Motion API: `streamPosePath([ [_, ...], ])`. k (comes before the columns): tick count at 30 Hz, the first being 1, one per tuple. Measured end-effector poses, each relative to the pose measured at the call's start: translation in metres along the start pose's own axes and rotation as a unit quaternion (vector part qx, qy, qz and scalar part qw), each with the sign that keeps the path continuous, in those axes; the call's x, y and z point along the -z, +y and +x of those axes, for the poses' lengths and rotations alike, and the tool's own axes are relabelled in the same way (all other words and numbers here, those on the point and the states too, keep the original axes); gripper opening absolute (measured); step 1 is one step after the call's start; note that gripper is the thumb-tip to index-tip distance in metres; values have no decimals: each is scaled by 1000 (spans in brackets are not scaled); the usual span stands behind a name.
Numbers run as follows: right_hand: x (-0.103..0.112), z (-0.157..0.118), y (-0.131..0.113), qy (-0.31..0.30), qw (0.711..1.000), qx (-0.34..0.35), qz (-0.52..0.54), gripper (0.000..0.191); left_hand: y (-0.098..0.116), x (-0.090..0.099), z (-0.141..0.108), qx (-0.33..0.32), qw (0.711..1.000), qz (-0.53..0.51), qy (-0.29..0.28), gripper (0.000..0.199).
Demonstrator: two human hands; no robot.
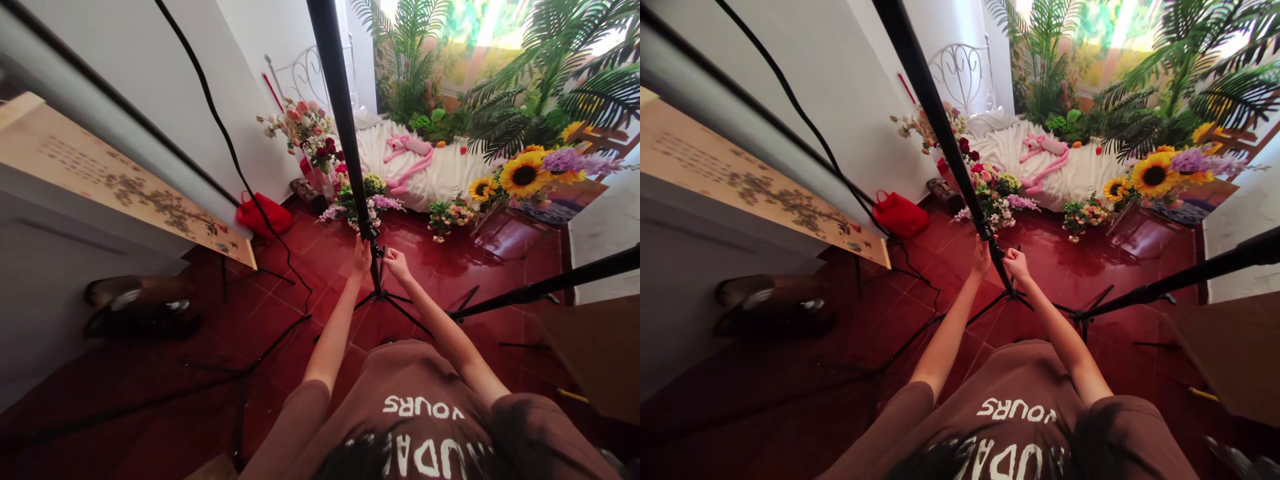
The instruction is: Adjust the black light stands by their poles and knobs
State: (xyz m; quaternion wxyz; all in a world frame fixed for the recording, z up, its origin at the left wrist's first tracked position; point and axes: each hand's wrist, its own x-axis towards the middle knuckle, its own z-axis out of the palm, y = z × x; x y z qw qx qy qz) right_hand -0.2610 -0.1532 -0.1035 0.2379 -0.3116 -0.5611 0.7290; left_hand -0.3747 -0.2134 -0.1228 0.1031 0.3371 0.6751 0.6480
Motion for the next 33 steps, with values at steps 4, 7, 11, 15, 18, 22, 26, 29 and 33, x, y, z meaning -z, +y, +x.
streamPosePath([
  [4, 27, -5, 3, 44, 987, 78, -130, 31, -3, 1, -7, -6, 1000, 10, 15, 53],
  [7, 34, -10, 4, 57, 988, 75, -122, 29, -8, 2, -12, -14, 998, 45, 38, 54],
  [11, 30, -18, 5, 39, 993, 45, -99, 26, -10, 3, -10, -19, 993, 78, 81, 52],
  [15, 23, -26, -1, -7, 991, 81, -105, 35, 2, 3, -1, -43, 993, 69, 80, 49],
  [18, 19, -31, -7, -31, 982, 133, -127, 45, 16, 1, 4, -58, 992, 60, 90, 47],
  [22, 15, -37, -13, -73, 960, 187, -194, 40, 39, -2, 16, -75, 988, 46, 127, 48],
  [26, 17, -40, -11, -76, 947, 199, -242, 36, 67, -3, 36, -99, 986, 6, 132, 48],
  [29, 19, -39, -5, -59, 953, 182, -237, 46, 87, 1, 48, -126, 986, -25, 106, 47],
  [33, 17, -35, 3, -42, 961, 167, -216, 50, 102, 4, 53, -137, 986, -51, 81, 48],
])
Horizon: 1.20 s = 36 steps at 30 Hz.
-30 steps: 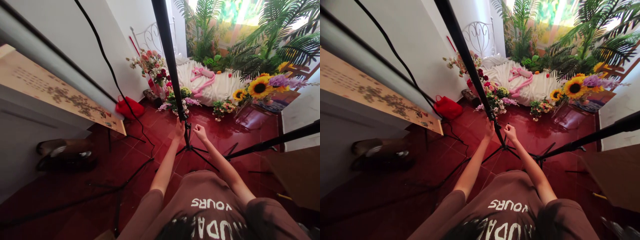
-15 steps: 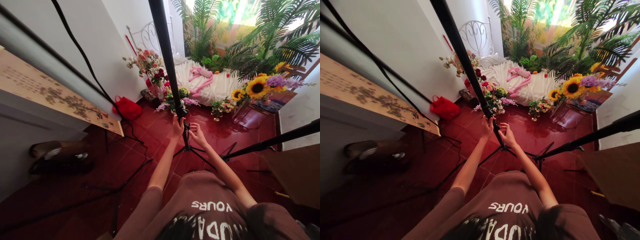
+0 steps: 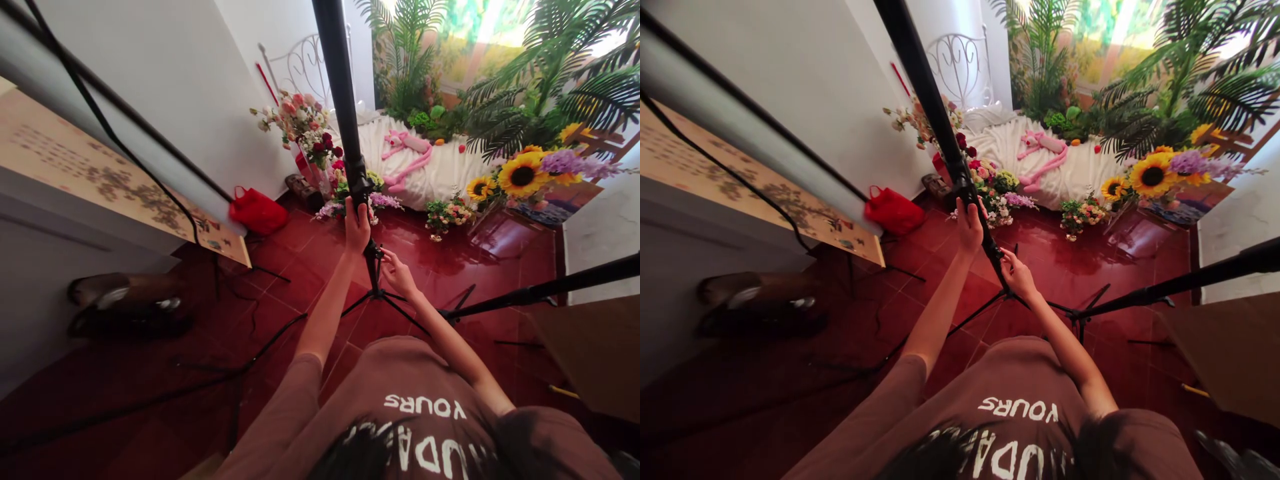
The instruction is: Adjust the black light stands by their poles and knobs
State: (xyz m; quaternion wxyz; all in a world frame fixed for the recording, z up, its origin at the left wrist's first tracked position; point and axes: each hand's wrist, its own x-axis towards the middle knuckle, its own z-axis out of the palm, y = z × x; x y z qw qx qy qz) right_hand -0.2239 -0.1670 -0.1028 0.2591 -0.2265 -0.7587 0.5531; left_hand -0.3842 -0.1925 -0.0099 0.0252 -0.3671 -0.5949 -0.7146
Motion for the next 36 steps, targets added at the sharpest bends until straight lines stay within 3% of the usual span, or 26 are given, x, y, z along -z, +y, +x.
streamPosePath([
  [6, -9, 12, -7, 40, 998, -50, -21, 34, -2, 1, 1, 7, 1000, -8, -6, 48],
  [11, -4, 23, -10, 80, 992, 11, -96, 17, -5, 2, 2, 5, 1000, -17, -14, 47],
  [16, -6, 25, -3, 67, 974, 47, -211, 24, -2, 2, 3, 12, 999, -32, -12, 46],
  [22, -13, 30, -2, 40, 946, 43, -318, 34, 1, 2, 3, 14, 999, -38, -14, 50],
  [24, -14, 32, -3, 39, 956, 13, -291, 39, 3, 3, 3, 15, 999, -39, -10, 49],
  [29, -16, 35, -4, 43, 990, -80, -110, 53, 11, 3, 2, 23, 998, -57, -2, 42],
  [33, -17, 37, -3, 32, 987, -160, 8, 57, 7, 2, -2, 46, 997, -64, -6, 44],
  [36, -17, 38, -1, 19, 981, -181, 66, 57, -12, 4, -14, 52, 998, -34, -5, 45],
])
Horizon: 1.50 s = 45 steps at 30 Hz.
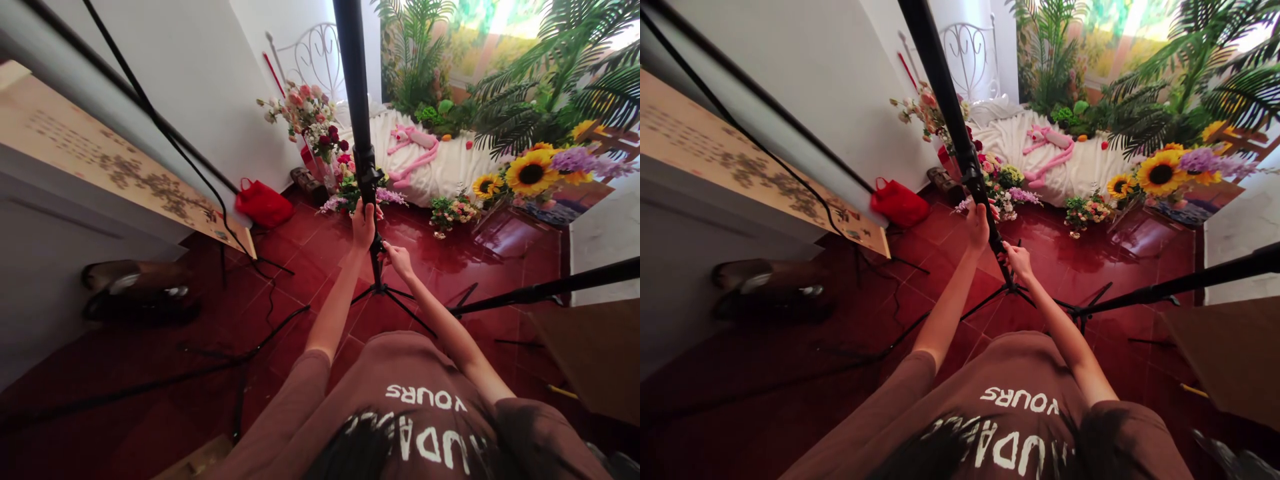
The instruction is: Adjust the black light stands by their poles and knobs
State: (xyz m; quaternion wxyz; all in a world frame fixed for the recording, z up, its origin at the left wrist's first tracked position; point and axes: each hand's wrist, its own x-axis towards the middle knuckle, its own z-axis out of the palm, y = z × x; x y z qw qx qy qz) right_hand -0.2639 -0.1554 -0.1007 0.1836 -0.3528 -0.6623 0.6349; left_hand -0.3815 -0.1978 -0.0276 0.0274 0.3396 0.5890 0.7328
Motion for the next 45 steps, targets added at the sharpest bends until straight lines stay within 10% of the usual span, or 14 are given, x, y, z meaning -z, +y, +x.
streamPosePath([
  [12, 11, -38, 19, -93, 987, -71, 108, 31, -62, 16, -105, 46, 975, 219, 16, 50],
  [21, 70, -92, 73, -15, 979, -135, 154, 33, -98, -17, -214, 279, 942, 160, -94, 49],
  [28, 145, -122, 93, 170, 961, -121, 184, 35, -81, -99, -220, 211, 939, 104, -251, 35],
  [37, 299, -168, 88, 500, 847, -47, 175, 39, 12, -261, -203, 93, 893, -98, -429, 36],
  [45, 374, -192, 53, 415, 901, -53, 115, 25, 46, -325, -235, 120, 867, -185, -447, 50],
])
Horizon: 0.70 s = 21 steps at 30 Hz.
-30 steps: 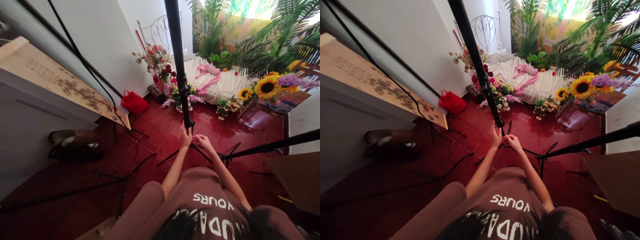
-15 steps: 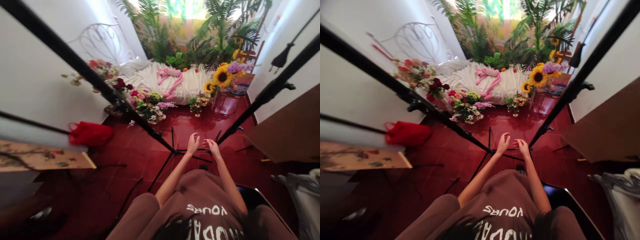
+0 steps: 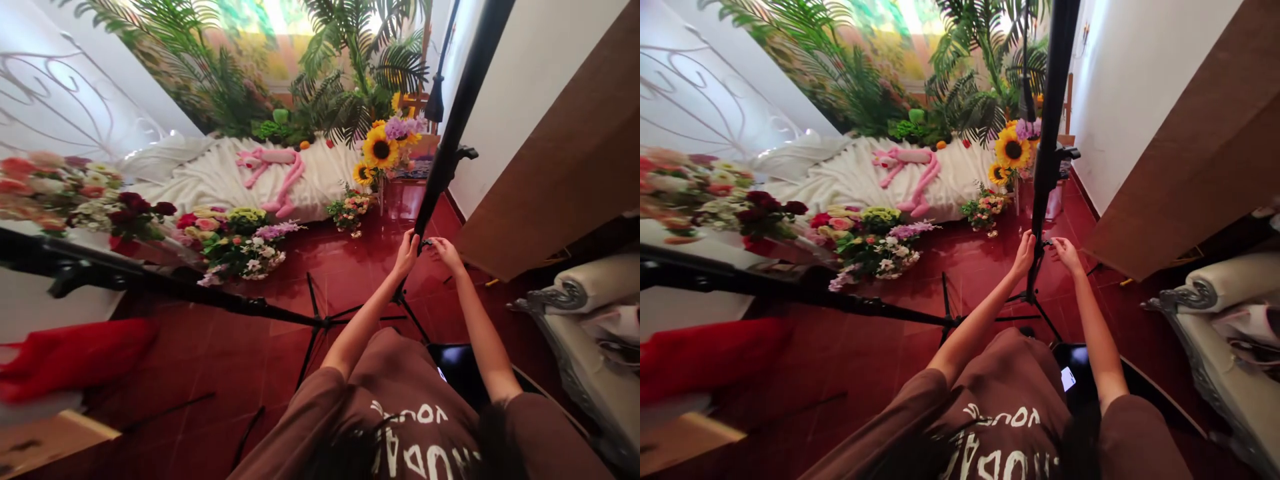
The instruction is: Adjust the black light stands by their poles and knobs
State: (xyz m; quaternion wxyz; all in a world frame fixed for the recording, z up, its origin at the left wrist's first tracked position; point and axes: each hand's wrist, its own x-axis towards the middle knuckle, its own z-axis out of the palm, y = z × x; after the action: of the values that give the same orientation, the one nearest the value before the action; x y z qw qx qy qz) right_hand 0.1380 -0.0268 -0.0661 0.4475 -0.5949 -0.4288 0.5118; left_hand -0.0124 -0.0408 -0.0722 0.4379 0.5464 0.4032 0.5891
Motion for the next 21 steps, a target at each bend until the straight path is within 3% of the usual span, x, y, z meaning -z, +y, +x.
streamPosePath([
  [3, 5, 2, -4, -48, 999, 7, -2, 26, -4, -3, 4, 15, 999, -27, -17, 53],
  [8, 10, 9, -8, -117, 990, -81, -4, 19, -10, -2, 8, 13, 999, -29, -20, 51],
  [10, 11, 13, -10, -149, 985, -85, 7, 18, -12, -3, 9, 5, 1000, -25, -14, 49],
  [21, 23, 26, 7, -212, 976, 49, 31, 37, -19, -13, 11, -7, 1000, 8, 19, 51],
])
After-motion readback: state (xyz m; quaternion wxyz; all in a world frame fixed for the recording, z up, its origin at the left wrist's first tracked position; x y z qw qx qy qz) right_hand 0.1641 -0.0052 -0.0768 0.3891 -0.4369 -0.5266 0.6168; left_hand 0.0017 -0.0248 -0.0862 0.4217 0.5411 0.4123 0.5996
